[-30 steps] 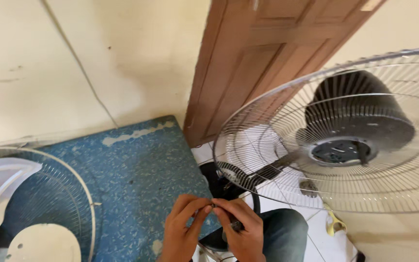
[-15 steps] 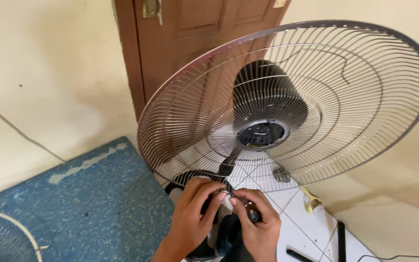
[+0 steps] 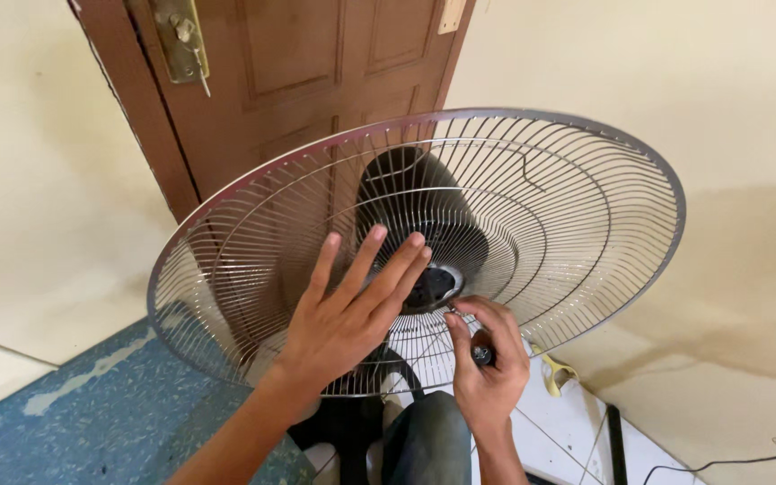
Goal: The person reassembles an electric fan by securing the motor housing with a screwdriver, then attaching and tightening the front protective grille. The person uses a screwdriver to fasten screws on the motor housing and grille.
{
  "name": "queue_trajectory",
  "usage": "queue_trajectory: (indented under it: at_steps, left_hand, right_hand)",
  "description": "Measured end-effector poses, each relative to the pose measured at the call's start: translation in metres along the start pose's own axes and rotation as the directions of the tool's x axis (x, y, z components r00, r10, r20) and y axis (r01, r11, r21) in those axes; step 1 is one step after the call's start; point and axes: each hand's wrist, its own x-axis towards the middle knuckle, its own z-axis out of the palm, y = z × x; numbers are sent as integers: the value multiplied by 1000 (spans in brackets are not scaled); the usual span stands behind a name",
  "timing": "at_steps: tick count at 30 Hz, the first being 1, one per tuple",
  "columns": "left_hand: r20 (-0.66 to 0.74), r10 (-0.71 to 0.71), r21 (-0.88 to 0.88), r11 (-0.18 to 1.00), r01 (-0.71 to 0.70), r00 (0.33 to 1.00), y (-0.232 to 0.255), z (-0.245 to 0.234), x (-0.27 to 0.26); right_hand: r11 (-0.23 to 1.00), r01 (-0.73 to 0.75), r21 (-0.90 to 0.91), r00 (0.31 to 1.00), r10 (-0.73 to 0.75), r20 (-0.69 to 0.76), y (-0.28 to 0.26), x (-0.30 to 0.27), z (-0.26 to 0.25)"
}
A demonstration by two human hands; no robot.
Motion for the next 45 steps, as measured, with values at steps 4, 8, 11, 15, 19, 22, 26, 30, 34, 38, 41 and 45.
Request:
queue_trajectory:
  at_steps: [4, 8, 11, 15, 19, 22, 26, 30, 34, 38, 41, 45]
  left_hand:
    - [43, 14, -112, 994, -9, 999, -10, 7, 9]
    - [22, 44, -128, 991, -41, 999, -17, 16, 10]
    - [-33, 82, -115, 990, -86, 996, -22, 22, 8]
    - [-129, 126, -86, 987, -138, 984, -26, 30, 8]
    - [-184, 137, -116, 980, -160, 973, -29, 31, 12]
    - [-205, 128, -129, 979, -157, 970, -30, 30, 17]
    - [-200, 114, -112, 984, -139, 973, -31, 25, 25]
    - [-196, 94, -138, 983, -123, 976, -32, 22, 32]
    - [-207, 80, -135, 985, -109, 975, -34, 22, 40]
    - [-190, 72, -132, 986, -98, 979, -33, 17, 42]
    - [-197, 62, -134, 987, -90, 978, -35, 18, 43]
    - [-206, 49, -143, 986, -80, 977, -36, 23, 44]
  right_hand:
    - [998, 60, -32, 998, -60, 1, 15, 13, 9]
    - [990, 136, -47, 991, -137, -3, 25, 19, 18]
    - [969, 232, -84, 972, -234, -14, 30, 20, 22]
    - [963, 227, -146, 972, -232, -21, 30, 22, 25]
    - [960, 218, -175, 973, -229, -41, 27, 26, 28]
    - [952, 246, -182, 965, -259, -48, 24, 31, 27]
    - [949, 254, -187, 962, -268, -56, 18, 37, 23]
    - [937, 282, -206, 953, -298, -54, 12, 44, 21]
    - [931, 290, -222, 951, -307, -45, 6, 53, 21]
    - [930, 290, -228, 952, -305, -30, 0, 57, 20]
    - [925, 306, -225, 947, -321, -31, -2, 60, 23]
    - [914, 339, -222, 934, -356, -40, -2, 63, 28]
